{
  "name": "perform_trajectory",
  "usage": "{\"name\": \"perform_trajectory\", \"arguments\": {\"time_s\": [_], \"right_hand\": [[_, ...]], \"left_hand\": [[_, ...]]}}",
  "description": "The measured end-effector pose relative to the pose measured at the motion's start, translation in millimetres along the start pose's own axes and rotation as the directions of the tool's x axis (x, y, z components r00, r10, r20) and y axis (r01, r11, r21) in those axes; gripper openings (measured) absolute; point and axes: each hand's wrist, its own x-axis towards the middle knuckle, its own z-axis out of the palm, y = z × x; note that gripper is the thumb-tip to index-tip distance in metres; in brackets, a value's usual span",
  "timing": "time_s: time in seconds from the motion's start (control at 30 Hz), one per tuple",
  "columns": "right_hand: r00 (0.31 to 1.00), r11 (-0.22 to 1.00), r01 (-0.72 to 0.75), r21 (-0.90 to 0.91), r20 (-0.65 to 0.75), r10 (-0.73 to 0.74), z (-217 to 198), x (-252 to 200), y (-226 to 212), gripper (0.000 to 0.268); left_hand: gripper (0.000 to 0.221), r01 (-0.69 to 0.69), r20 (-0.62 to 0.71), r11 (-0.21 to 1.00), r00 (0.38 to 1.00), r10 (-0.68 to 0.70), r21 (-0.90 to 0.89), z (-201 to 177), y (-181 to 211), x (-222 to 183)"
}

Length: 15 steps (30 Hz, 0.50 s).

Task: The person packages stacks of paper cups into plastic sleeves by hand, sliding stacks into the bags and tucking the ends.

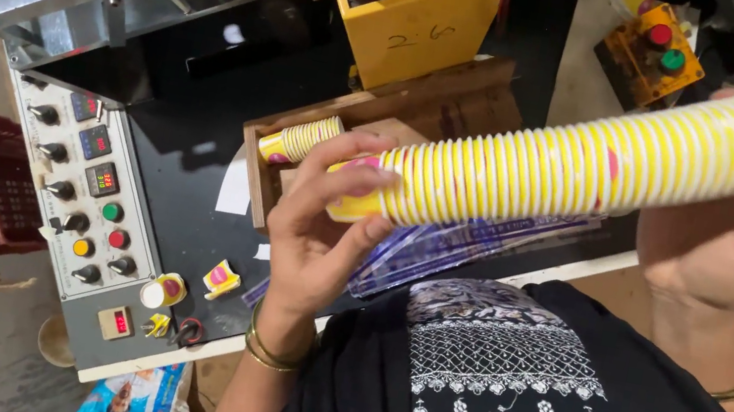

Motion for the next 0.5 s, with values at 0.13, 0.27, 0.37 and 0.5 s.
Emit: {"name": "perform_trajectory", "arguments": {"time_s": [0.13,0.27,0.37,0.5], "right_hand": [[0.999,0.999,0.039,0.033,0.022,-0.04,-5.7,3.3,-8.5,0.058],[0.998,0.986,0.042,0.16,0.048,-0.05,-19.0,2.5,-16.9,0.059],[0.998,0.985,0.011,0.174,0.058,-0.021,-34.6,-1.2,-21.9,0.056],[0.989,0.991,0.096,-0.098,0.12,-0.085,-22.5,-2.0,-36.5,0.052]], "left_hand": [[0.046,0.036,-0.01,0.989,0.999,-0.038,-0.147,2.0,10.7,2.5],[0.041,0.012,-0.034,0.993,0.999,-0.016,-0.115,-1.4,11.9,-4.1],[0.037,-0.083,-0.06,0.996,0.995,0.081,-0.039,-5.7,0.0,-14.5],[0.031,-0.126,-0.113,0.992,0.986,0.126,0.006,-3.3,0.5,-17.1]]}}
